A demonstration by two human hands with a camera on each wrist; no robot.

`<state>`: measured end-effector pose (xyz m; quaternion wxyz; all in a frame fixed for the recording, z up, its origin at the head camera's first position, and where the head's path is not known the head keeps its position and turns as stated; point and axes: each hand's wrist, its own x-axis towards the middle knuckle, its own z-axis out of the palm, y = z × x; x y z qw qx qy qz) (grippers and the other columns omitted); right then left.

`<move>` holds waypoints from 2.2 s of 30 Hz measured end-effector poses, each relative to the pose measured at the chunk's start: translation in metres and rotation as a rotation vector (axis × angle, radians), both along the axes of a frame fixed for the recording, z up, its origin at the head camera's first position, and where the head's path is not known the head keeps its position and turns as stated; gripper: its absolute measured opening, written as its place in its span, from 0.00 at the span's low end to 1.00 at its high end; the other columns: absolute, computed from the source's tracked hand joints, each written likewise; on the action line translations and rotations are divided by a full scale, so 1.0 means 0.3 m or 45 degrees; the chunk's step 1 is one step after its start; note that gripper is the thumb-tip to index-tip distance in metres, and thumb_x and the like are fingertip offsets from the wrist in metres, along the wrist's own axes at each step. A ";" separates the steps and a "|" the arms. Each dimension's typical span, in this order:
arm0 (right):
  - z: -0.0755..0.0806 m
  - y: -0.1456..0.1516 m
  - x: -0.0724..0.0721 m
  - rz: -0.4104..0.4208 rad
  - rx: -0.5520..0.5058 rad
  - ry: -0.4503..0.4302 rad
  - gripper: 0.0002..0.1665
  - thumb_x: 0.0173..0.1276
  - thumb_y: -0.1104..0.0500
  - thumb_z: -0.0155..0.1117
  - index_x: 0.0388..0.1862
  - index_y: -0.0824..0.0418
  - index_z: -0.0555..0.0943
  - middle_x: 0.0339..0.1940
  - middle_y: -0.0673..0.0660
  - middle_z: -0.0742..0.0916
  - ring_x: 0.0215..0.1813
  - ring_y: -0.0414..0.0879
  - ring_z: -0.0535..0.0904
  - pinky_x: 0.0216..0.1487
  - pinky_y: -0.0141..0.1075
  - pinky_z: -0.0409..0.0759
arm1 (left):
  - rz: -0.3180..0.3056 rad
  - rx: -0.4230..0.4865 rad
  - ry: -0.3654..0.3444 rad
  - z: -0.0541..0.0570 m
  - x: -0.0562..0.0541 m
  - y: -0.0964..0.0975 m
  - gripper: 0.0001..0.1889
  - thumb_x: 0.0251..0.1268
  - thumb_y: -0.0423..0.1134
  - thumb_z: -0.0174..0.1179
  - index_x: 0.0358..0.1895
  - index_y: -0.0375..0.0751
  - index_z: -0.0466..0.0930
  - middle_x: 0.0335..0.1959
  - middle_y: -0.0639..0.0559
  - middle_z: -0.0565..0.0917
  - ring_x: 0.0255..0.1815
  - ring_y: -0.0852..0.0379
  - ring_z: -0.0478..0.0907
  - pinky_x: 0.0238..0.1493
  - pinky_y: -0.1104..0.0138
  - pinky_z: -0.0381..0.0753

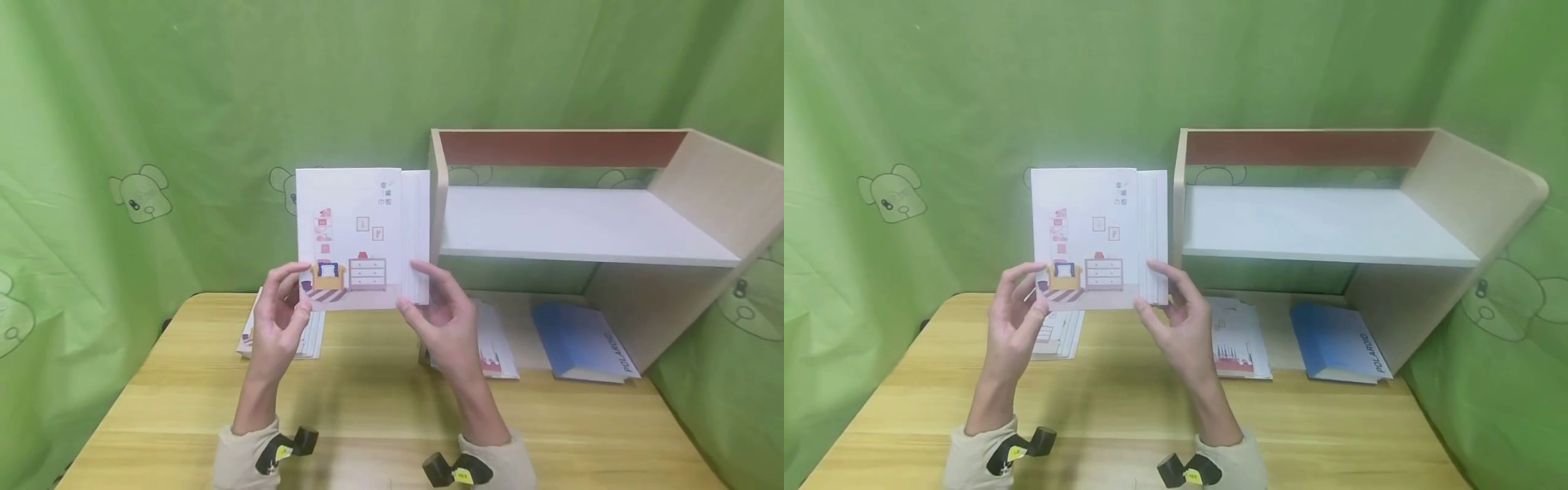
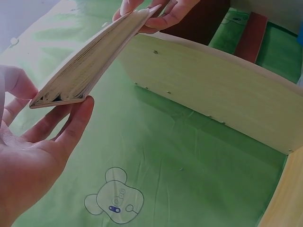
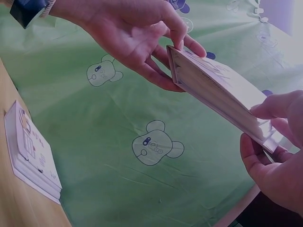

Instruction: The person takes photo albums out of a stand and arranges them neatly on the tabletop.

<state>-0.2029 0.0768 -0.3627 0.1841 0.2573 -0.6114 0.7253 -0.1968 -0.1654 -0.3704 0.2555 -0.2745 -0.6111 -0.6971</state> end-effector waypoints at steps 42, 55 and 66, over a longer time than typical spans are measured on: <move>-0.111 -0.048 -0.076 -0.084 -0.040 -0.164 0.31 0.63 0.75 0.69 0.66 0.64 0.78 0.69 0.60 0.78 0.67 0.55 0.78 0.63 0.41 0.81 | 0.016 0.003 -0.342 -0.099 -0.080 -0.021 0.27 0.69 0.18 0.45 0.71 0.33 0.64 0.67 0.33 0.73 0.64 0.46 0.77 0.64 0.60 0.81; -0.137 -0.077 -0.080 -0.110 -0.052 -0.192 0.31 0.63 0.74 0.68 0.67 0.64 0.77 0.68 0.63 0.79 0.66 0.56 0.78 0.63 0.41 0.82 | 0.033 -0.004 -0.406 -0.127 -0.097 -0.037 0.27 0.69 0.19 0.45 0.71 0.36 0.64 0.67 0.34 0.73 0.64 0.46 0.77 0.64 0.60 0.80; -0.150 -0.093 -0.074 -0.111 -0.047 -0.216 0.32 0.63 0.77 0.67 0.67 0.65 0.76 0.69 0.64 0.77 0.68 0.56 0.77 0.64 0.41 0.81 | 0.041 0.032 -0.426 -0.143 -0.100 -0.041 0.25 0.71 0.21 0.47 0.70 0.33 0.65 0.70 0.29 0.71 0.64 0.50 0.78 0.64 0.61 0.80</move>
